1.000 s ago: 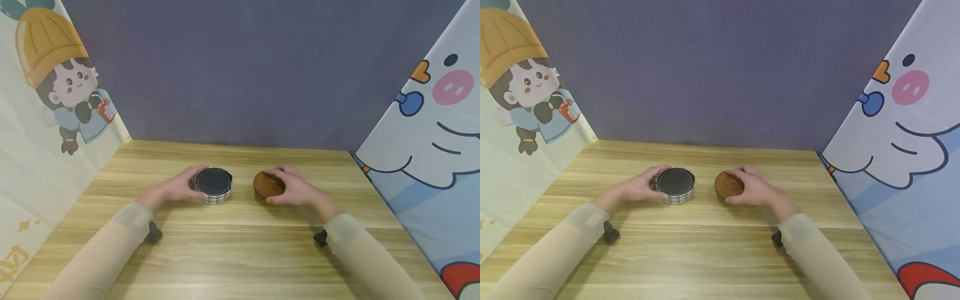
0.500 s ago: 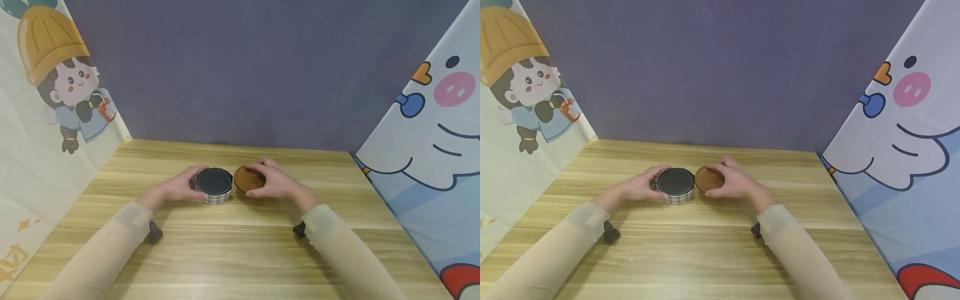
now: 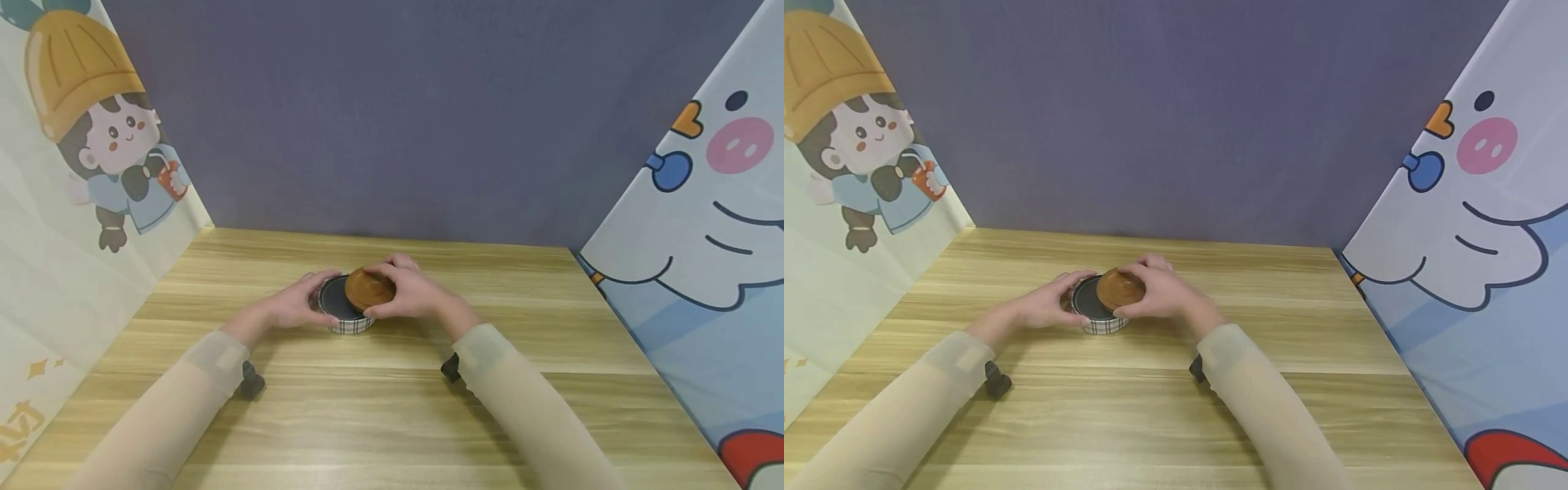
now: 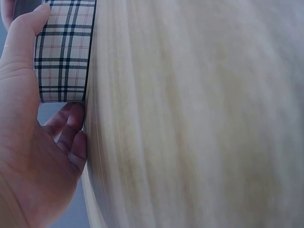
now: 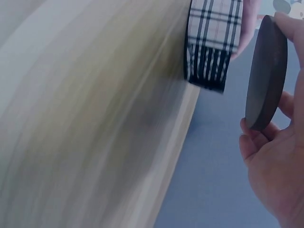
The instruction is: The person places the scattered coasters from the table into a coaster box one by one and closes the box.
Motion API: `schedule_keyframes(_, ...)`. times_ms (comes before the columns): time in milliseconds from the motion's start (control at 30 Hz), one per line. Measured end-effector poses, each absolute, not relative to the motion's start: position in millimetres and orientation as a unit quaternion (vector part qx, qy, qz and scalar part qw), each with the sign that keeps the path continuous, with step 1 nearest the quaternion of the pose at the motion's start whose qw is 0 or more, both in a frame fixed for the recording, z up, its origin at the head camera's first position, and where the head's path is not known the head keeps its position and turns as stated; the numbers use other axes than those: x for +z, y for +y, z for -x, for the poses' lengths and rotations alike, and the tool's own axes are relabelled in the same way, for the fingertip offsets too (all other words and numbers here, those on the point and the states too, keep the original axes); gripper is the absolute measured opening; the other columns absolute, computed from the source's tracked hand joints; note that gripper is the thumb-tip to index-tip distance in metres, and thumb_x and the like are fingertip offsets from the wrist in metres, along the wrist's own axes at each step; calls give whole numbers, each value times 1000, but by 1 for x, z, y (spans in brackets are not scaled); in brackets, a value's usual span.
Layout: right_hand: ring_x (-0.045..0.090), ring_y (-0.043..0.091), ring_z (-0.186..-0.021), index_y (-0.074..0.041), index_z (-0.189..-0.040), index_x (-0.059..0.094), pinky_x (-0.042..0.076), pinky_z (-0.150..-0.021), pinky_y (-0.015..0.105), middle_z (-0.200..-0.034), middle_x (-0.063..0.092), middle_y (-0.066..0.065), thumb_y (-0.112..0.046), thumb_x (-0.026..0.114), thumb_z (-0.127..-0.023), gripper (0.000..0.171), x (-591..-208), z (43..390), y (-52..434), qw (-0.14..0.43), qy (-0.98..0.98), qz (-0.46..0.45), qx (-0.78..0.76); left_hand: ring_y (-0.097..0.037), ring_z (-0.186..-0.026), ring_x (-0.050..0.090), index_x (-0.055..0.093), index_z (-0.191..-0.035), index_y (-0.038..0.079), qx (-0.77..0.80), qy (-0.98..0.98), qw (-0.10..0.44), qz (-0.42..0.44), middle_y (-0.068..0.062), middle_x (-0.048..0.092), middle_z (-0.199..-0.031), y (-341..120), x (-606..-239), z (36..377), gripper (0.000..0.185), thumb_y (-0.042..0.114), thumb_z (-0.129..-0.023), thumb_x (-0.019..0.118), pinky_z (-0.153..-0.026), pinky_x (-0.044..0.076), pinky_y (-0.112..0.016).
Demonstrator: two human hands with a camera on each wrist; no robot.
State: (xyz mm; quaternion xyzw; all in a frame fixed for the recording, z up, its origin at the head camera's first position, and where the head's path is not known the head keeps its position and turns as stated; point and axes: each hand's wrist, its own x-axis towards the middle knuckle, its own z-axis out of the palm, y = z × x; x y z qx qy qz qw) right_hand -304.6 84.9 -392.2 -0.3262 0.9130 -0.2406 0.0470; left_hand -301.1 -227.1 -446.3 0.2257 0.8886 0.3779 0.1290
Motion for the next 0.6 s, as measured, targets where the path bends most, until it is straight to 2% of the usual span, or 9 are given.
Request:
schedule_keyframes(200, 43, 28, -141, -27, -162, 55, 47, -117, 52, -156, 47, 6, -58, 91, -84, 92, -397, 307, 65, 46, 910, 335, -238, -41, -150, 49, 28, -173, 33, 381, 888, 133, -222, -17, 38, -165, -227, -446, 300, 109, 47, -87, 94, -127, 39, -64)
schedule_keyframes(600, 43, 27, -142, -26, -163, 53, 42, -119, 51, -155, 48, 7, -57, 91, -84, 93, -414, 312, 47, 52, 906, 352, -228, -41, -151, 46, 26, -175, 30, 372, 890, 129, -229, -15, 38, -168, -229, -446, 299, 112, 50, -87, 93, -125, 40, -68)
